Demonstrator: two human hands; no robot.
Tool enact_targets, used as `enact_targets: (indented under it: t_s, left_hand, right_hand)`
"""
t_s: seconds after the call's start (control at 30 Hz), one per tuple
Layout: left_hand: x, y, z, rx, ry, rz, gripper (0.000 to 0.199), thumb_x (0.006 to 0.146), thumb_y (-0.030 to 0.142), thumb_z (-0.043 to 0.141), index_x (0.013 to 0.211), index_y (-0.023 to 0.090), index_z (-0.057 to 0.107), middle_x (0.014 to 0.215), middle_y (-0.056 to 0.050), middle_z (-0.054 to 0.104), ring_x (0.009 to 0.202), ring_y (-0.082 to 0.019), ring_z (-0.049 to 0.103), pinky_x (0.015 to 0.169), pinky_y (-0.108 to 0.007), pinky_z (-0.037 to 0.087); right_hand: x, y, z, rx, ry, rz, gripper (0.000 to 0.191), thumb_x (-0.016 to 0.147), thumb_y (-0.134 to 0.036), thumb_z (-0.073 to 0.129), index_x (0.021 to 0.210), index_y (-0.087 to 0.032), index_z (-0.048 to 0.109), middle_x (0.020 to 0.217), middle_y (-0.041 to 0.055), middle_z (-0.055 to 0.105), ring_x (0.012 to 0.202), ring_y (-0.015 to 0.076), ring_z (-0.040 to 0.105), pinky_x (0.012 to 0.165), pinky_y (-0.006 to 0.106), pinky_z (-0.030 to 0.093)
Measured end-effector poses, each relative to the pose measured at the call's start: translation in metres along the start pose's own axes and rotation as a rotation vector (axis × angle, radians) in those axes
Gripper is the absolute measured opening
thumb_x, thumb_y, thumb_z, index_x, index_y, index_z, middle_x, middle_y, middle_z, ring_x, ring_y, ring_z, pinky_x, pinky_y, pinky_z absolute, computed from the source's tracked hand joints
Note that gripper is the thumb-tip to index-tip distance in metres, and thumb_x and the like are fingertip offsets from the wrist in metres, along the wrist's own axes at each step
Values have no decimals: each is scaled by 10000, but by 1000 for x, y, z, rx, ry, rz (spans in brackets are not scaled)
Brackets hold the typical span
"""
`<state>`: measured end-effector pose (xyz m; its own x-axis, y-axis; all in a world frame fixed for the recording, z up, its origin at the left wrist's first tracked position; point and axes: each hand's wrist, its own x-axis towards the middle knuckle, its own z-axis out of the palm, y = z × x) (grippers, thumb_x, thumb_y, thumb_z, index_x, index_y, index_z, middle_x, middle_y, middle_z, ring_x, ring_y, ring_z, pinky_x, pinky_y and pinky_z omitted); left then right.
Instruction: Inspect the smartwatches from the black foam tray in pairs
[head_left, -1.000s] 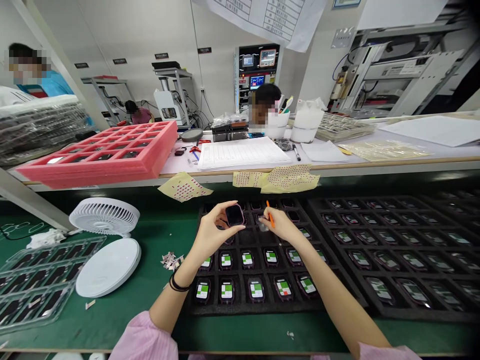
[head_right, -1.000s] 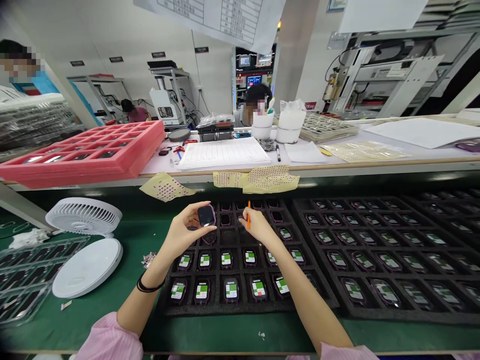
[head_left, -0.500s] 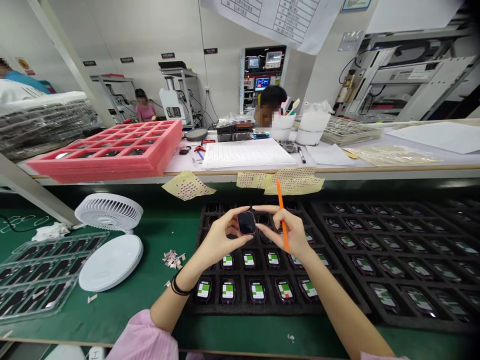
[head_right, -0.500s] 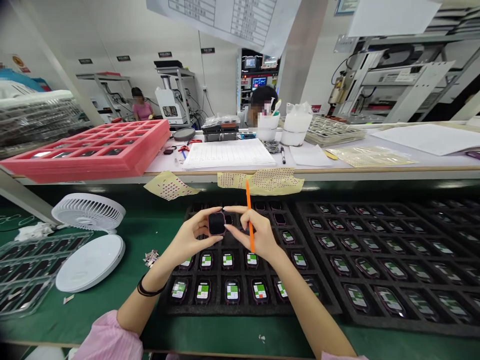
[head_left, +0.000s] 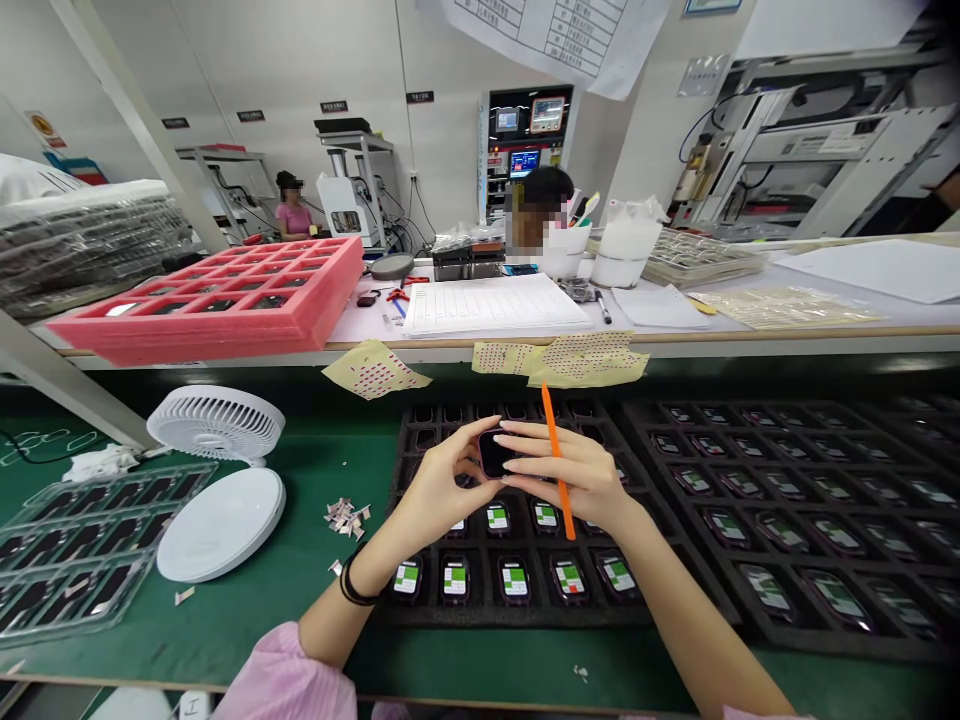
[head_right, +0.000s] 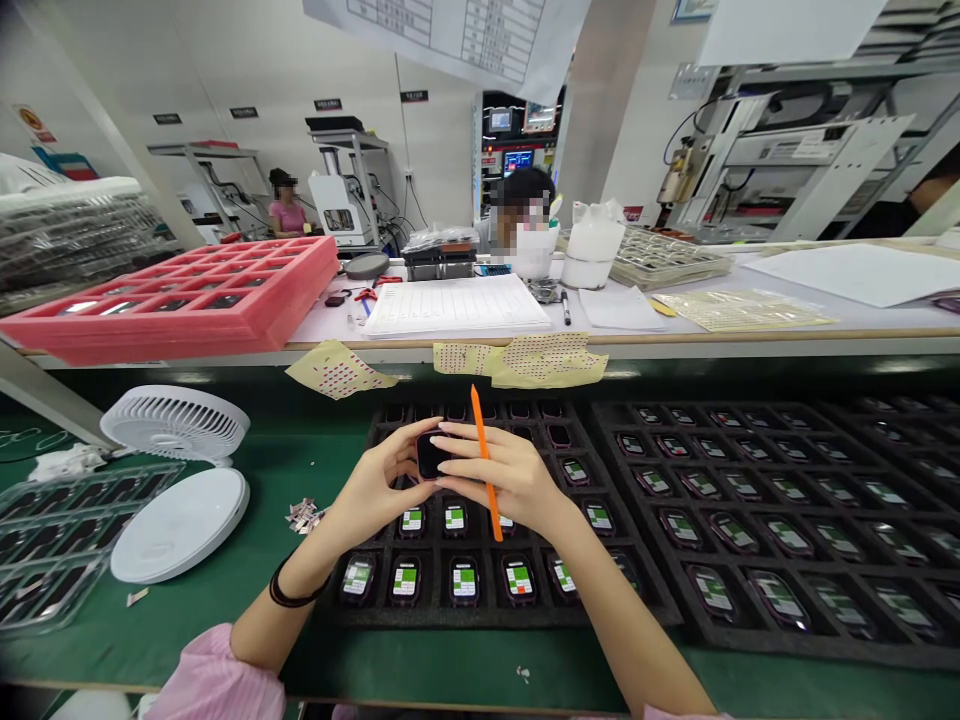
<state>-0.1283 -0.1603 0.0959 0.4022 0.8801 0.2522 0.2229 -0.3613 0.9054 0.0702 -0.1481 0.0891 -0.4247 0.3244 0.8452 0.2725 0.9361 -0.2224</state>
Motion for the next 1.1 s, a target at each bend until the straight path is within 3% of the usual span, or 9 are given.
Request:
enact_targets:
  t_s: [0.17, 0.27, 0.37, 0.53, 0.63, 0.83, 0.97, 1.1]
  left_hand:
    - [-2, -3, 1, 73, 62, 44, 590, 777, 190, 617, 1349, 207, 471, 987, -54, 621, 720, -112, 607, 699, -251, 545]
    - [-2, -3, 3, 79, 58, 53, 566, 784, 206, 635, 1330, 204, 487, 981, -56, 624, 728, -120, 613, 693, -251, 552]
    - [-4, -1, 6, 98, 25, 59, 558, 772, 217, 677, 1305, 190, 511, 932, -46, 624, 700, -121, 615, 691, -260, 560]
    - [-8, 3, 10, 87, -54, 21, 559, 762, 201, 700, 1295, 213, 531, 974, -47, 635, 712, -125, 632, 699, -256, 565]
    - [-9, 4, 9, 67, -73, -15, 583, 755, 218, 712, 1307, 227, 525, 1001, -55, 636, 746, -137, 635, 705, -263, 565]
    - [-10, 1, 8, 4, -92, -22, 626, 748, 247, 731, 1333, 239, 508, 982, -54, 641, 756, -136, 617, 718, -271, 568]
    - [-10, 4, 7, 1, -90, -24, 629, 745, 256, 737, 1331, 239, 509, 1030, -62, 636, 769, -135, 620, 736, -277, 563]
    - [-9, 8, 6, -11, -76, -21, 622, 744, 241, 738, 1324, 225, 515, 991, -48, 627, 745, -120, 610, 734, -267, 560]
  right_hand:
    - [-6, 0, 5, -117, -46, -98, 323, 809, -77, 670, 1077, -257, 676, 1167, 62, 700, 1159, 270, 608, 936, 468, 572]
    - [-7, -4, 10, -129, -7, -113, 317, 828, -62, 633, 1090, -239, 659, 1186, 73, 690, 1148, 268, 617, 926, 464, 582]
    - [-6, -10, 11, -105, 139, -22, 297, 823, -48, 623, 1053, -233, 654, 1153, 79, 706, 1106, 270, 649, 891, 459, 599]
    - [-3, -16, 2, 22, 513, 345, 153, 873, -110, 582, 926, -235, 651, 1006, 58, 739, 949, 241, 705, 844, 461, 593]
    - [-3, -14, -4, 24, 647, 428, 77, 887, -177, 588, 879, -224, 648, 937, 52, 734, 894, 231, 705, 793, 440, 597]
    - [-2, -11, -4, -147, 629, 358, 89, 867, -151, 606, 843, -230, 640, 842, 45, 728, 821, 219, 693, 739, 411, 580]
    - [-3, -14, -4, -194, 624, 315, 106, 854, -119, 611, 858, -220, 641, 827, 39, 741, 728, 194, 697, 612, 345, 582]
    - [-5, -20, -1, -179, 535, 157, 222, 830, -37, 608, 968, -206, 648, 881, 47, 752, 769, 194, 725, 613, 328, 617]
